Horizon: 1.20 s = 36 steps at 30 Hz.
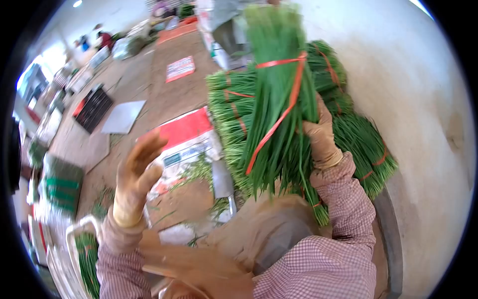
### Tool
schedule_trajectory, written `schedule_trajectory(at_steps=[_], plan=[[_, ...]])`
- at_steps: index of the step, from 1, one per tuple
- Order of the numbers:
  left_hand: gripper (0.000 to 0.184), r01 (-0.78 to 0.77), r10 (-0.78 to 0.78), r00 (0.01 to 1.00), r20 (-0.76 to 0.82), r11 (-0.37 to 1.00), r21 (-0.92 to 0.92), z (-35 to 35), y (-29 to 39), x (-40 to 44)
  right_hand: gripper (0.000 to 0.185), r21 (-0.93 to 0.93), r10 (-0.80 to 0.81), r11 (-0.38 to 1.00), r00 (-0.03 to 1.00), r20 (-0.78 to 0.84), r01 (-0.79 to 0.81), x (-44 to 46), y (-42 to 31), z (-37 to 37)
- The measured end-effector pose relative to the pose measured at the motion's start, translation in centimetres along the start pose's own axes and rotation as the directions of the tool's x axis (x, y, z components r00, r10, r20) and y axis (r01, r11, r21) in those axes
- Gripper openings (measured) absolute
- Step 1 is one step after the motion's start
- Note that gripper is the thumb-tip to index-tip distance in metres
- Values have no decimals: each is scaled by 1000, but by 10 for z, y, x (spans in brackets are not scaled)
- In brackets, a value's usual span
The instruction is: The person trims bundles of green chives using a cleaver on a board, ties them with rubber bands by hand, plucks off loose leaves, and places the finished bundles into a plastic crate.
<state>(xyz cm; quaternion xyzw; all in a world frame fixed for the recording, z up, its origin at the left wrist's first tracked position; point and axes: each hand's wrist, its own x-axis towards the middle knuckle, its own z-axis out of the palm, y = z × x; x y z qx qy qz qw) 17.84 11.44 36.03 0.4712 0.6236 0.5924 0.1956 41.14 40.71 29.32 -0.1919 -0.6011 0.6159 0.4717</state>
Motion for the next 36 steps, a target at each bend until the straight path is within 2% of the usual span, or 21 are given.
schedule_trajectory(at_steps=[1, 4, 5, 6, 7, 9, 11, 13, 15, 17, 19, 21, 23, 24, 25, 27, 28, 29, 31, 32, 36], plan=[[57, -9, 5, 999, -34, 993, -117, -1, 17, -4, 73, -10, 18, 1000, 992, 123, -17, -13, -17, 38], [62, 155, -162, 987, -16, 968, -198, -32, 36, -41, 78, -177, -237, 915, 836, 494, 364, -50, -42, 140], [62, 155, -168, 984, -54, 970, -187, -49, 47, -67, 81, -222, -201, 889, 776, 598, 402, -64, -49, 170], [59, 247, -260, 965, 30, 941, 232, -71, 64, -101, 81, -140, -189, 913, 702, 687, 382, -77, -46, 199], [56, 276, -398, 915, 70, 741, 612, -92, 81, -133, 76, -57, -213, 928, 650, 730, 368, -96, -47, 228], [48, -56, -331, 841, 429, 734, 677, -137, 108, -182, 77, 90, -272, 912, 426, 863, 401, -124, -26, 282], [38, 120, -500, 730, 466, 764, 634, -167, 144, -239, 77, 201, -362, 805, 193, 912, 559, -155, -17, 330], [44, 388, -550, 813, 191, 756, 527, -179, 169, -284, 64, 426, -545, 523, -94, 833, 738, -190, -3, 378], [55, 257, -106, 966, -235, 484, 837, -182, 144, -340, 49, 515, -607, 322, -245, 756, 794, -233, -1, 413], [75, 449, -403, 847, -346, 196, 872, -193, 136, -328, 41, 629, -602, 167, -427, 675, 759, -264, 6, 428], [90, 466, -425, 855, -296, 382, 798, -206, 78, -345, 34, 686, -685, 106, -447, 575, 720, -284, 17, 429], [100, 756, -714, 595, -369, 340, 559, -195, 68, -330, 30, 684, -728, 129, -399, 557, 718, -283, 23, 422], [108, 494, -368, 860, -354, 774, 395, -192, 14, -346, 31, 538, -764, 169, -235, 601, 826, -274, 27, 405], [115, 426, -321, 864, -388, 877, 221, -182, 7, -335, 34, 428, -741, 221, -134, 658, 876, -275, 27, 393], [112, 397, -201, 879, -433, 811, 429, -177, 2, -333, 34, 419, -730, 226, -131, 670, 879, -273, 27, 386], [105, 545, -375, 767, -520, 809, 220, -172, 2, -323, 35, 96, -696, 252, 112, 709, 963, -271, 24, 375], [85, 538, -422, 733, -534, 840, 74, -170, 6, -315, 36, 0, -650, 260, 175, 740, 966, -277, 29, 371], [85, 542, -426, 732, -532, 837, 77, -172, 1, -315, 36, -3, -649, 265, 181, 739, 964, -283, 32, 364], [64, 642, -600, 581, -551, 753, -143, -177, -10, -318, 38, -46, -277, 420, 176, 944, 906, -299, 40, 344], [45, 537, -582, 570, -580, 798, -273, -173, -11, -318, 40, -6, -249, 488, 145, 958, 873, -308, 48, 332], [36, 306, -700, 372, -609, 712, -632, -165, -4, -326, 48, -54, 30, 643, 45, 999, 764, -303, 48, 304]])
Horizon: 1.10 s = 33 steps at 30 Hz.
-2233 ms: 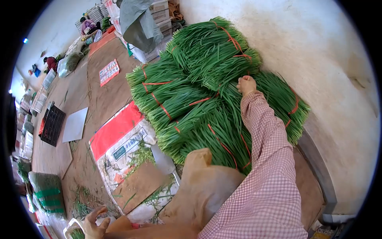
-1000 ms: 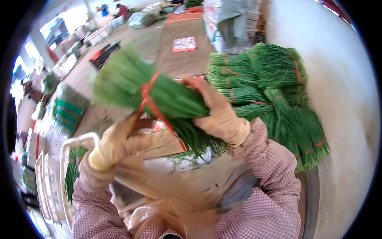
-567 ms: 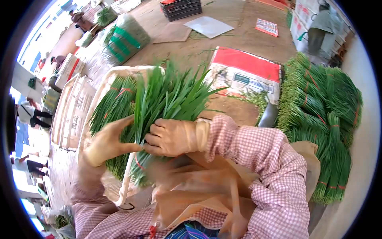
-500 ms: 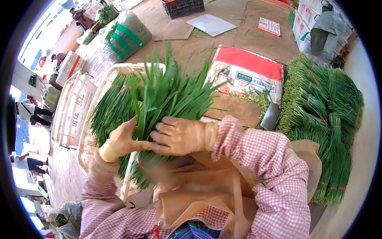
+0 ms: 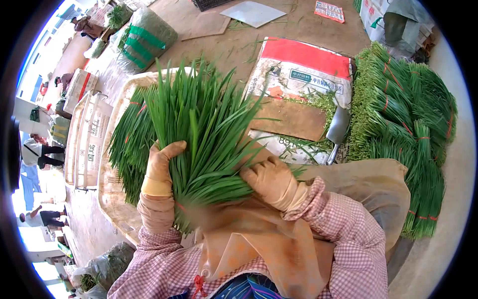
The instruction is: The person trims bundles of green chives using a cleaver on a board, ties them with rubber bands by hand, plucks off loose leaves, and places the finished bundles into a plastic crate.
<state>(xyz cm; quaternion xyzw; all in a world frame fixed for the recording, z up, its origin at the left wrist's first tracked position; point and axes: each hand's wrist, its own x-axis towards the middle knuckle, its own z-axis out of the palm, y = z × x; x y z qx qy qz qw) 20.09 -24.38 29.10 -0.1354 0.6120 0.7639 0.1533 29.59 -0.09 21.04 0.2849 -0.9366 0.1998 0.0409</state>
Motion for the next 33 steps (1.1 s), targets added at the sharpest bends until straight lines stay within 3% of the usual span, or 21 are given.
schedule_trajectory(at_steps=[3, 4, 5, 7, 8, 10, 11, 13, 14, 16, 19, 25, 28, 30, 31, 33], plan=[[36, -53, 53, 999, -9, 998, -33, 3, -3, -4, 54, -48, 13, 999, 1000, -19, -14, 10, 2, -34], [36, -57, 57, 998, -13, 998, -35, 4, -3, -6, 58, 66, 79, 995, 995, -54, -75, 13, -2, -49], [37, -64, 63, 998, -16, 998, -26, 6, -1, -7, 58, 66, 75, 995, 996, -54, -71, 15, -4, -65], [37, -71, 71, 997, -23, 997, -12, 7, -1, -10, 50, 184, 9, 980, 918, -396, 70, 20, -5, -86], [37, -72, 72, 997, 4, 997, -11, 4, -4, -8, 50, 188, 9, 980, 920, -392, 71, 25, -6, -85], [37, -51, 52, 998, 28, 999, -16, 9, -1, -14, 41, -89, -362, 923, 770, -525, 374, 41, -18, -79], [37, -37, 39, 998, 56, 999, -23, 12, 1, -17, 31, -125, -377, 921, 764, -524, 369, 51, -31, -69], [36, -21, 29, 994, 108, 997, -75, 12, 1, -19, 39, -176, -292, 955, 850, -438, 238, 67, -38, -60], [35, -15, 20, 999, 43, 992, -125, 8, -1, -18, 39, -176, -292, 955, 850, -439, 238, 65, -38, -48], [36, -18, 7, 999, -44, 968, -249, -2, -9, -12, 39, -233, -154, 970, 923, -353, 73, 53, -42, -22], [37, 67, -64, 998, 21, 948, -312, -18, -16, -7, 41, -88, -68, 995, 968, -240, 48, 31, -52, -13], [38, 81, -67, 997, 50, 917, -391, -20, -22, -5, 39, -91, -88, 994, 948, -306, 62, 32, -51, -15], [36, -28, 28, 1000, -2, 970, -243, -14, -20, -8, 40, -85, -101, 993, 936, -338, 77, 38, -44, -16], [48, -198, 197, 979, 51, 980, 9, -12, -20, -7, 39, -86, -87, 994, 941, -327, 62, 41, -46, -20], [48, -198, 197, 979, 54, 980, 11, -8, -18, -10, 39, -86, -85, 995, 940, -329, 59, 45, -47, -25], [73, -381, 341, 924, 170, 803, 458, -1, -11, -19, 39, -115, -133, 989, 918, -374, 97, 55, -46, -32]])
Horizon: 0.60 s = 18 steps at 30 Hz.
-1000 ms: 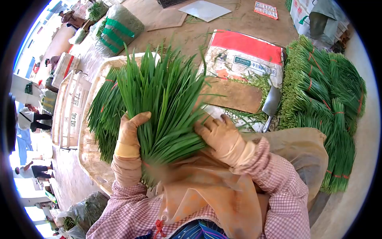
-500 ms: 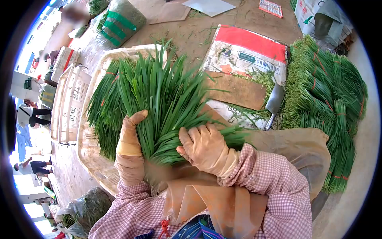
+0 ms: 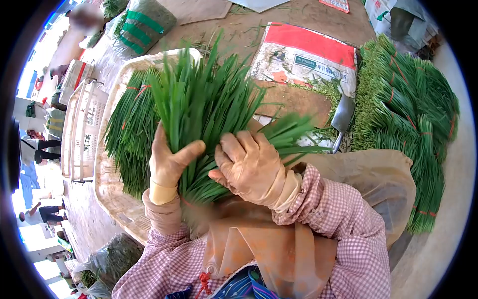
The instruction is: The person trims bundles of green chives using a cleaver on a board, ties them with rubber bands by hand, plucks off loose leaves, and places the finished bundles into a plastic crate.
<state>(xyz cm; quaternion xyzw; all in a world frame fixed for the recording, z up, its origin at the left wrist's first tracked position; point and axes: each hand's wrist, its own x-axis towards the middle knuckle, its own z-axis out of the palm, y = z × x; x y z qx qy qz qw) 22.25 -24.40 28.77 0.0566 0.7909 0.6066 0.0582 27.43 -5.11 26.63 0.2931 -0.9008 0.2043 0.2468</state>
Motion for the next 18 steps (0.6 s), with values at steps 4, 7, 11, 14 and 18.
schedule_trajectory(at_steps=[4, 7, 11, 14, 18], plan=[[78, 7, -3, 1000, -11, 931, 364, -5, -7, 3, 42, 145, -128, 979, 988, -87, 140, 13, 14, 14], [57, 172, -167, 985, 43, 959, -224, -12, -23, 13, 43, 119, -129, 985, 992, -2, 128, 10, 16, 21], [44, 343, -363, 928, 84, 744, -573, -16, -25, 10, 42, 57, -56, 997, 994, 95, 51, -2, 7, 17], [43, 378, -406, 908, 103, 686, -622, -14, -25, 8, 40, 21, -19, 1000, 996, 82, 18, -11, 3, 18], [43, 370, -383, 917, 115, 702, -609, -9, -17, 5, 37, 103, 23, 994, 1000, 21, -25, -16, 5, 15]])
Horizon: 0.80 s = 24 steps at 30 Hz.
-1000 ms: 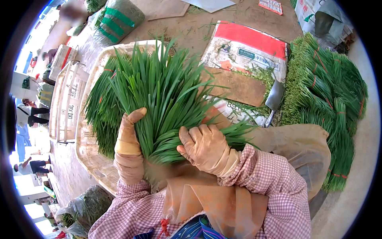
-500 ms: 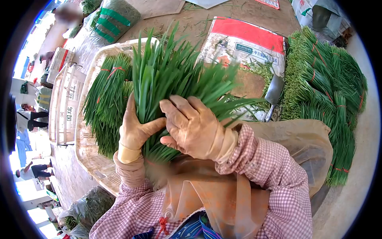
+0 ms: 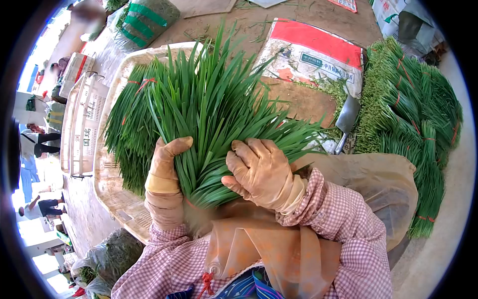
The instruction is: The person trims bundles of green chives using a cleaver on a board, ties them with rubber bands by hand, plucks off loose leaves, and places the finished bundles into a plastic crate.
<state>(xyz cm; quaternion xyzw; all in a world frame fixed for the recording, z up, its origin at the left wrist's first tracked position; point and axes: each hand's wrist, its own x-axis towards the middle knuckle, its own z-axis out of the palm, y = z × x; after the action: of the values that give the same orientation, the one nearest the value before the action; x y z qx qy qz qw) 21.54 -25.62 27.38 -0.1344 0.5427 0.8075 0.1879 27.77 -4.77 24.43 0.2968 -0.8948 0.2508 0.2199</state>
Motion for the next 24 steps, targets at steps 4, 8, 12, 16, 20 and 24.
schedule_trajectory(at_steps=[4, 8, 12, 16, 20, 24], plan=[[43, -18, 18, 1000, -23, 1000, -18, 5, -1, -5, 26, 169, 49, 985, 993, -110, -30, -1, 8, -1], [42, -18, 17, 999, -36, 1000, -20, 8, 0, -10, 18, 385, 131, 919, 987, -96, -85, -1, 16, -4], [42, -23, 24, 998, -63, 1000, 8, 10, -1, -13, 17, 178, 158, 977, 954, -255, -115, 12, 10, -11], [46, -75, 74, 997, -35, 997, -31, 31, 0, -24, 31, -105, -203, 976, 968, -151, 188, 41, 1, -28], [47, -55, 53, 996, -76, 998, -24, 16, -3, -16, 35, -170, 26, 985, 999, -42, -32, 13, -1, -4], [42, -4, -11, 988, -154, 995, -95, 22, -3, -18, 37, -104, 38, 994, 996, -77, -46, -1, 0, -6]])
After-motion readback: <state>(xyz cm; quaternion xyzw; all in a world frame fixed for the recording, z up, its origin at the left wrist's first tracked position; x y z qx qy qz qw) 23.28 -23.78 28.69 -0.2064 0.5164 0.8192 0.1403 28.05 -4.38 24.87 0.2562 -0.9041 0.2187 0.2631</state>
